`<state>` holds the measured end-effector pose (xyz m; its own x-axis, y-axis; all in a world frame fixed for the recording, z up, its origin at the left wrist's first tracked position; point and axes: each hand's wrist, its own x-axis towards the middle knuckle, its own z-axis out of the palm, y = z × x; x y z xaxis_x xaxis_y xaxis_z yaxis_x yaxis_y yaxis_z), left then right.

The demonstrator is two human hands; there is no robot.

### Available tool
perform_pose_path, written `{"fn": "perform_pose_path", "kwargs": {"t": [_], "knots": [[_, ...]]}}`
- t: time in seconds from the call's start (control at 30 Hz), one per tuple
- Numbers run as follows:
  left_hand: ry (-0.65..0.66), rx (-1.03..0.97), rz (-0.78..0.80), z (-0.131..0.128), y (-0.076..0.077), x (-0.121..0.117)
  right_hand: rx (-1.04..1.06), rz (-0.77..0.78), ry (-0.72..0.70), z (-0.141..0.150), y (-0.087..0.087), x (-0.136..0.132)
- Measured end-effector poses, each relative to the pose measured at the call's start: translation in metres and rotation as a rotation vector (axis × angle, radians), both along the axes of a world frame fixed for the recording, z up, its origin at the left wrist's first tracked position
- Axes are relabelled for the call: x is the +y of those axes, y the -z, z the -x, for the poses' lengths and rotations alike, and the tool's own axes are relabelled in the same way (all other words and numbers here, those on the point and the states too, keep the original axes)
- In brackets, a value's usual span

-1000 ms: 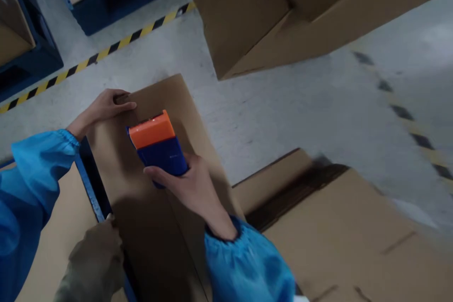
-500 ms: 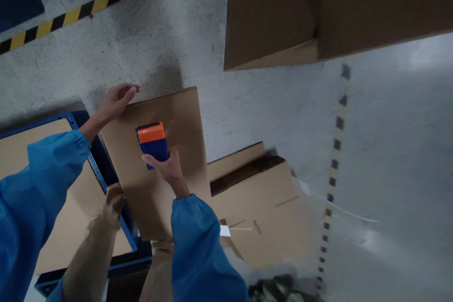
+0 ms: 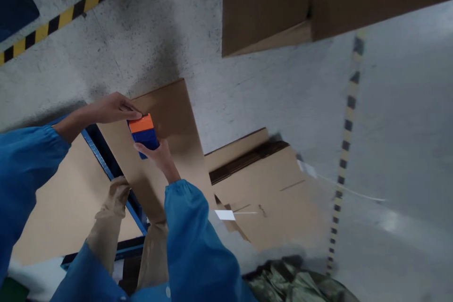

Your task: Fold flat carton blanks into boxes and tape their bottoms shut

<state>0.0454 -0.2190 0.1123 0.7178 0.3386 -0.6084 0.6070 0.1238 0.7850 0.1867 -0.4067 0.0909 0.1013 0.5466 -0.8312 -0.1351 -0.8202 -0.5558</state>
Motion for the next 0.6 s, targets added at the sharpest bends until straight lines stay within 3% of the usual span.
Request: {"fn": "perform_pose_path", "kwargs": {"t": [0.17,0.3,0.43,0.6], "knots": [[-0.062,0.02,0.129,0.001,0.011,0.008,0.036,0.011,0.044,0.005,-0.001,0.004],[-0.018,-0.035,0.164,-0.004,0.033,0.028,0.07,0.043,0.052,0.007,-0.006,0.014],[-0.019,-0.039,0.066,-0.01,0.049,0.034,0.029,0.121,0.074,0.006,-0.008,0.025],[-0.094,-0.024,-0.086,-0.008,0.042,0.04,0.021,0.131,-0.011,-0.002,-0.013,0.026]]}}
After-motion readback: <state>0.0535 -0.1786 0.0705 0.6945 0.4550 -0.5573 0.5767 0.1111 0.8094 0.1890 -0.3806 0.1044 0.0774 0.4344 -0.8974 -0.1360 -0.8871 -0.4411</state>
